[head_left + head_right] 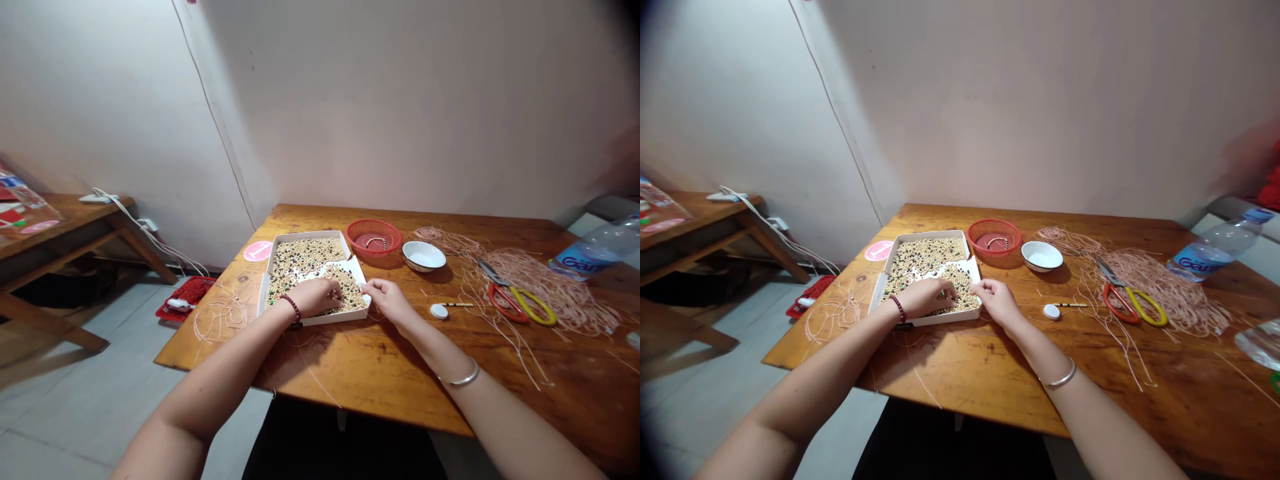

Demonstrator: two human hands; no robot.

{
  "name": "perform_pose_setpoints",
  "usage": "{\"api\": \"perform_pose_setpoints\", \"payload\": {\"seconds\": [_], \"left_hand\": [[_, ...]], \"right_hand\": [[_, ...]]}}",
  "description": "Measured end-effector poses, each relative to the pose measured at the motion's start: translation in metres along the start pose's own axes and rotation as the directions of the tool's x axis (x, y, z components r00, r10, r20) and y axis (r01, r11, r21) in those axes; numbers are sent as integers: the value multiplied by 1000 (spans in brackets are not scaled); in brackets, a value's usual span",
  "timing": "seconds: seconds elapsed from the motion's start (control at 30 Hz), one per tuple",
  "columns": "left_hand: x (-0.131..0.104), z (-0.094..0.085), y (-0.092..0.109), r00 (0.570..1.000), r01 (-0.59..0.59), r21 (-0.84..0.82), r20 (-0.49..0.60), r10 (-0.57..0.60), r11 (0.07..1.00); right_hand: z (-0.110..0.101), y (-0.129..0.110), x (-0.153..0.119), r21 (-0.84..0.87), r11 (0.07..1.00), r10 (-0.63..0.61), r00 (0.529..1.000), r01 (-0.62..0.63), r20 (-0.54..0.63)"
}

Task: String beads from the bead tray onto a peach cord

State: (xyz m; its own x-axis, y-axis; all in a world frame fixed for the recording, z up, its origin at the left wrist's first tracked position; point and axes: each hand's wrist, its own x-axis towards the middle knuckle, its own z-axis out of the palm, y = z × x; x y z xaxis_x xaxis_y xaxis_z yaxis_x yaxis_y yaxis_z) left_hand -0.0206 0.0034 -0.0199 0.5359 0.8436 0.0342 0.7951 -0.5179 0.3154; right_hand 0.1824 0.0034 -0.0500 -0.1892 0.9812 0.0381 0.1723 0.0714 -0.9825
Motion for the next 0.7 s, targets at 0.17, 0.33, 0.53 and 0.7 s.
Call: {"api": "perform_pose_setpoints", "payload": {"seconds": [0.17,0.33,0.53,0.7], "left_hand": [[1,-2,4,999,-32,-51,-19,31,998],[4,0,4,993,-23,-41,-119,18,999],[8,-2,5,970,-88,-193,-238,41,977],[9,-3,7,955,-137,-169,-286,85,976]], "right_hand": [[0,3,0,-24,999,-26,1000,26,-4],[-1,10,2,-177,978,-116,993,113,-4],[-1,10,1,-295,942,-161,987,162,28],[0,6,-1,-272,946,-168,984,176,53]]}}
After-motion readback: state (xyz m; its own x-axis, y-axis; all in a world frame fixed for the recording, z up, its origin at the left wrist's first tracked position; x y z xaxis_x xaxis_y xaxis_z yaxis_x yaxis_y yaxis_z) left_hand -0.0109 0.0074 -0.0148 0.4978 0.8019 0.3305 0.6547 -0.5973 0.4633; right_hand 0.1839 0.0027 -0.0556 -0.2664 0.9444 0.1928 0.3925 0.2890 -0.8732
